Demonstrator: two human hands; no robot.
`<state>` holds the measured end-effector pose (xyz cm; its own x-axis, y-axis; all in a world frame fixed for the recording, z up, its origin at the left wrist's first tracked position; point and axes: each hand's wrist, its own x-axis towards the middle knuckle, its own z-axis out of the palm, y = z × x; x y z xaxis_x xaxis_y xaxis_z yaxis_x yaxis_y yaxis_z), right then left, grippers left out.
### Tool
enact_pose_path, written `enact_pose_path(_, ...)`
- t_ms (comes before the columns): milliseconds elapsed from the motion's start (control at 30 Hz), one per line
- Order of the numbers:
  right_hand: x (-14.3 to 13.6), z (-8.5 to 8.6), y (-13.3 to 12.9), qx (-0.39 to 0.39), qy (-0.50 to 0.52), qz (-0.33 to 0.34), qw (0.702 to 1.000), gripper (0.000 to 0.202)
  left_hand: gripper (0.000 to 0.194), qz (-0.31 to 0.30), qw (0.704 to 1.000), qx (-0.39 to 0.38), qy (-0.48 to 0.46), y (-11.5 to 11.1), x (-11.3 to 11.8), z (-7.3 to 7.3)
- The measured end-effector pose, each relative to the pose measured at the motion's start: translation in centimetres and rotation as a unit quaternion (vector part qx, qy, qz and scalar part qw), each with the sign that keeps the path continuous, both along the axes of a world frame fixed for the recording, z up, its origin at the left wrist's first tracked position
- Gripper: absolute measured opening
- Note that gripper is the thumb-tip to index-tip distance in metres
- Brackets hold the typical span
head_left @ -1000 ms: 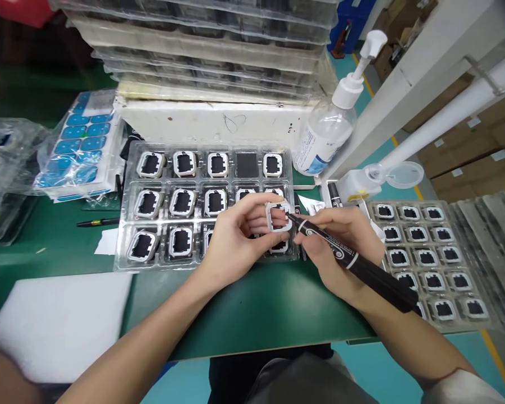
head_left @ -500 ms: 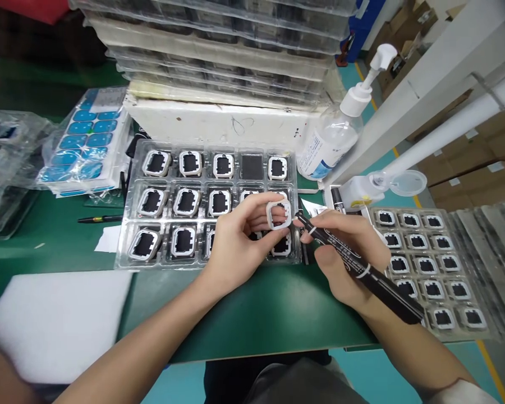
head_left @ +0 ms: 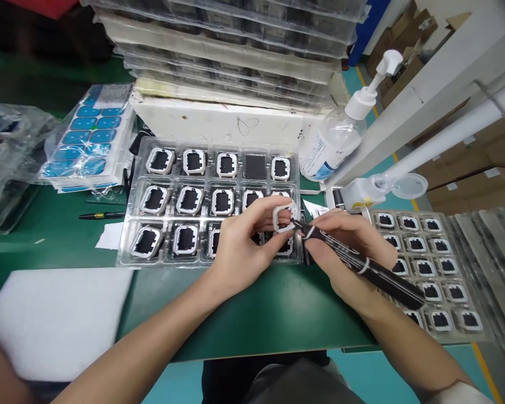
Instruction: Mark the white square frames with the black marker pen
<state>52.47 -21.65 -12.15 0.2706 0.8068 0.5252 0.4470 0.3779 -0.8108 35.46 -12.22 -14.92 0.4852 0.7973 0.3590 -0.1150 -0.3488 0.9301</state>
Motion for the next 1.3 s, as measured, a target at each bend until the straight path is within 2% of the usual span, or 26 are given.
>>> enact_pose_path(167, 0.2, -0.1, 0.1, 0.032, -0.036, -0.056, 0.997, 0.030, 0.045, -0.007, 1.000, -0.011, -0.019, -0.2, -0.1, 0.2)
enact_pose_path(400, 0.0, 0.3, 1.5, 0.124, -0.103, 0.022, 0.987, 0.044, 0.038, 0.002, 0.999, -0.027, 0.024, -0.3, -0.2, 0.3)
enact_pose_path(567, 0.1, -0.4, 1.3, 0.096, -0.125, 0.015, 0.987, 0.044, 0.037, 0.005, 0.999, 0.019, 0.037, -0.4, -0.2, 0.1)
enact_pose_path(767, 0.1, -0.8, 1.4, 0.111, -0.131, 0.011, 0.985, 0.044, 0.036, 0.026, 0.994, 0.076, 0.079, -0.4, -0.4, -0.1)
enact_pose_path(1300, 0.1, -0.8, 1.4, 0.102, -0.138, 0.004, 0.985, 0.040, 0.035, 0.034, 0.988, 0.109, 0.102, -0.3, -0.5, 0.0)
